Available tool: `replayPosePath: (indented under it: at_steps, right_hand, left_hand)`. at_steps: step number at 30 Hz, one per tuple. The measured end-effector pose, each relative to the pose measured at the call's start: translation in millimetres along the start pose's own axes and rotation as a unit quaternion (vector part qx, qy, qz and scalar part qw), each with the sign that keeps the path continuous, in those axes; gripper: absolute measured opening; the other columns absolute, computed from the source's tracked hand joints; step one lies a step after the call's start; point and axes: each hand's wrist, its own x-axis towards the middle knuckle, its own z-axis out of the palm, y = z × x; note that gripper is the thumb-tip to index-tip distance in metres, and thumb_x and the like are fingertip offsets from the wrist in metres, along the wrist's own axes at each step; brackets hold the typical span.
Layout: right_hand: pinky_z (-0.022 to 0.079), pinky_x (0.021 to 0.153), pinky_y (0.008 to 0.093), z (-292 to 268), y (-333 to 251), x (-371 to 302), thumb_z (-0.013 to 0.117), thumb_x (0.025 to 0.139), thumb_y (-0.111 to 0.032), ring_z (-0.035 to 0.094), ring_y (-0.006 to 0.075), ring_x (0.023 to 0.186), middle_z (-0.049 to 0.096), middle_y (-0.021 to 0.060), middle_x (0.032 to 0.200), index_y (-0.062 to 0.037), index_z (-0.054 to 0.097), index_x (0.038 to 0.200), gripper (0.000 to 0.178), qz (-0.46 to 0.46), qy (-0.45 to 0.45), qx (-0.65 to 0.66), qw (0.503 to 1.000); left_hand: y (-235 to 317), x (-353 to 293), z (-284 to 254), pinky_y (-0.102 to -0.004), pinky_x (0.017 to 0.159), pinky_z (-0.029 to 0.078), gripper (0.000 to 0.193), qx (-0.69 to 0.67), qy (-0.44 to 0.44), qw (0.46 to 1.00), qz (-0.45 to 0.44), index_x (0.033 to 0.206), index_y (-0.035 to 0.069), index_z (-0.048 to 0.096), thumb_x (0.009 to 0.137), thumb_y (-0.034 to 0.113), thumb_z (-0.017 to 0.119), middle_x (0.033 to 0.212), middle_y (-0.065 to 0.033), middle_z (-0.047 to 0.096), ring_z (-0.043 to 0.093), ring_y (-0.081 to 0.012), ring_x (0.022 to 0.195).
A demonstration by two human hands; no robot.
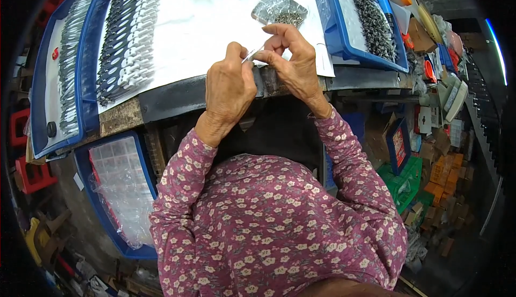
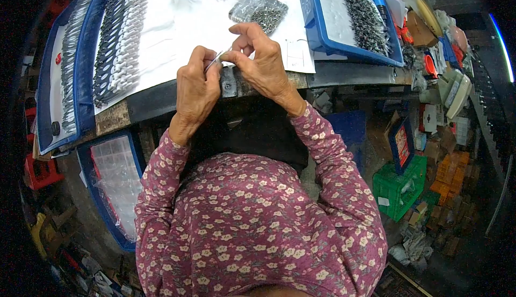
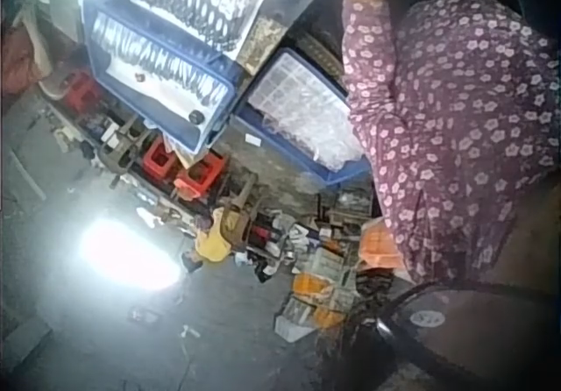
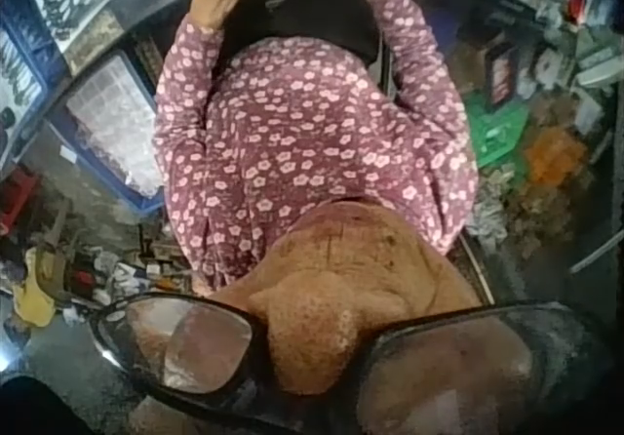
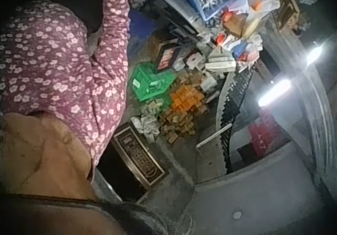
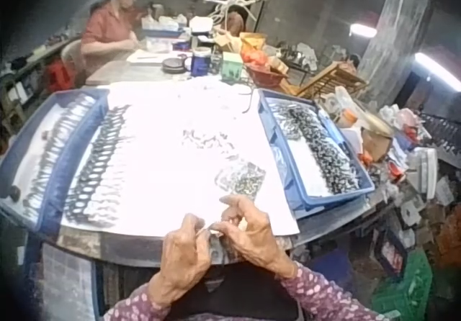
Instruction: Assembling small hardware components by hand at a manual workstation in a workshop environment.
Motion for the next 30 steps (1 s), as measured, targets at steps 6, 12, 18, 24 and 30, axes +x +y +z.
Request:
replayPosePath:
  at_steps: [6, 12, 18, 24, 30]
  right_hand:
    - [0.040, 0.055, 0.0192, 2.4, 0.1, -3.9, 0.066, 0.075, -0.010, 0.050, 0.0056, 0.062, 0.054, -0.0003, 0.067, -0.0006, 0.057, 0.101, 0.029, 0.014, -0.019, 0.011, 1.000]
    - [0.040, 0.053, 0.0188, -3.6, -7.2, -5.2, 0.060, 0.082, -0.015, 0.050, 0.0058, 0.060, 0.055, 0.0012, 0.069, 0.0007, 0.059, 0.098, 0.023, 0.133, -0.117, 0.132, 0.975]
    - [0.038, 0.051, 0.0178, 5.8, 2.5, -9.0, 0.057, 0.086, -0.019, 0.047, 0.0063, 0.055, 0.054, 0.0020, 0.069, 0.0030, 0.058, 0.096, 0.024, 0.184, -0.109, 0.288, 0.933]
    - [0.036, 0.048, 0.0166, 13.1, 7.5, -10.9, 0.057, 0.086, -0.018, 0.046, 0.0055, 0.055, 0.054, 0.0017, 0.068, 0.0031, 0.056, 0.095, 0.023, 0.196, -0.104, 0.307, 0.925]
    - [0.034, 0.046, 0.0171, 15.0, 5.8, -11.7, 0.056, 0.086, -0.018, 0.042, 0.0039, 0.052, 0.053, 0.0011, 0.067, 0.0034, 0.056, 0.093, 0.022, 0.197, -0.089, 0.290, 0.933]
  left_hand:
    - [-0.9, 0.8, -9.7, -0.0338, 0.046, 0.042, 0.008, -0.114, -0.024, 0.990, -0.076, 0.081, -0.005, 0.048, 0.075, 0.000, 0.049, 0.055, -0.0166, 0.054, 0.056, -0.0240, 0.048]
    - [-0.2, 2.1, -23.6, -0.0225, 0.047, 0.040, 0.012, -0.244, -0.109, 0.941, -0.206, 0.081, -0.004, 0.051, 0.075, 0.005, 0.054, 0.055, -0.0068, 0.055, 0.050, -0.0083, 0.049]
    - [1.1, 3.7, -30.1, -0.0195, 0.049, 0.040, 0.012, -0.317, -0.134, 0.898, -0.275, 0.082, -0.005, 0.052, 0.074, 0.004, 0.054, 0.057, -0.0059, 0.056, 0.051, -0.0083, 0.051]
    - [-3.9, 3.4, -28.9, -0.0198, 0.050, 0.039, 0.012, -0.264, -0.134, 0.922, -0.251, 0.082, -0.004, 0.052, 0.075, 0.006, 0.054, 0.057, -0.0059, 0.056, 0.050, -0.0086, 0.052]
    - [-5.4, 4.1, -27.6, -0.0197, 0.049, 0.038, 0.012, -0.273, -0.145, 0.920, -0.241, 0.081, -0.003, 0.051, 0.077, 0.007, 0.055, 0.058, -0.0055, 0.056, 0.050, -0.0080, 0.052]
